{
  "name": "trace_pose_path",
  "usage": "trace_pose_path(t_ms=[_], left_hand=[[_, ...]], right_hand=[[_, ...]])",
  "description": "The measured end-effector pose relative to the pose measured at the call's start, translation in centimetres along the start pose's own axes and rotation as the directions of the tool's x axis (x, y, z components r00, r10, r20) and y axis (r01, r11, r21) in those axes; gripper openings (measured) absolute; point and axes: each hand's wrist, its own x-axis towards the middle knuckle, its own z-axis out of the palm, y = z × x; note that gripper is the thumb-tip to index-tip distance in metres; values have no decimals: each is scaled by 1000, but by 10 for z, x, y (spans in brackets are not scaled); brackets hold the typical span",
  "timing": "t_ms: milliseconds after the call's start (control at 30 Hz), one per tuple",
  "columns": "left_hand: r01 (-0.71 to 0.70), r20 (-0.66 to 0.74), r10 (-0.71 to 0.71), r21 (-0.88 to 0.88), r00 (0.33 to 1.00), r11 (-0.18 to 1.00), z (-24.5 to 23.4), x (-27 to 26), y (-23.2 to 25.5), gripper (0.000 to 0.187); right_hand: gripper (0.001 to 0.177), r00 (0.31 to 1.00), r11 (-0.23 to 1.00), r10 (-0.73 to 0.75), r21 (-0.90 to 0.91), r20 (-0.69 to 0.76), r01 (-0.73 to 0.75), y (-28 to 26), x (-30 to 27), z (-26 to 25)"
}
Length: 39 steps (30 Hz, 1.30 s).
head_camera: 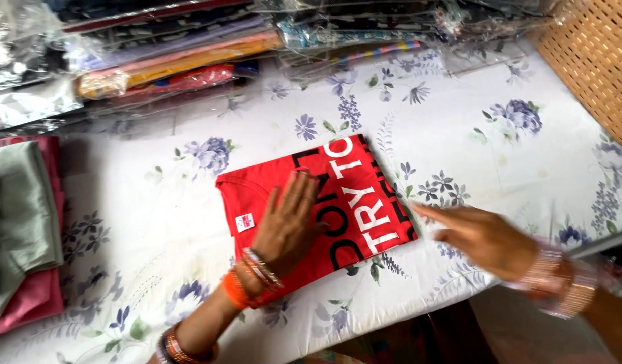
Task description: Folding and arranging t-shirts on a workspace table.
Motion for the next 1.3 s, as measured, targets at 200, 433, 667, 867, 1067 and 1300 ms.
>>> trace_pose_path(t_ms=[200, 433, 667, 867, 1067, 1300], left_hand=[[-64, 13, 65, -25, 998, 998, 28, -22, 24, 89], [-109, -26, 108, -41, 994, 993, 1, -47, 19, 78], [-12, 164, 105, -489, 981, 872, -41, -53, -13, 72], [71, -18, -92, -488, 996, 870, -30, -10, -32, 65], [41, -83, -40, 7, 996, 999, 19, 17, -57, 78], [268, 20, -270, 70, 963, 961, 26, -3, -117, 77]], right_hand=[[89, 753, 792, -601, -324, -269, 517, -56, 110, 60], [87, 864, 767, -497, -508, -81, 393, -11, 95, 54], [87, 857, 778, -455, -577, -243, 249, 2, 68, 35], [84, 775, 841, -504, -419, -381, 341, -56, 140, 29], [83, 823, 784, -525, -499, -216, 369, -49, 220, 51], [86, 932, 842, -293, -520, -213, 145, 27, 232, 35]])
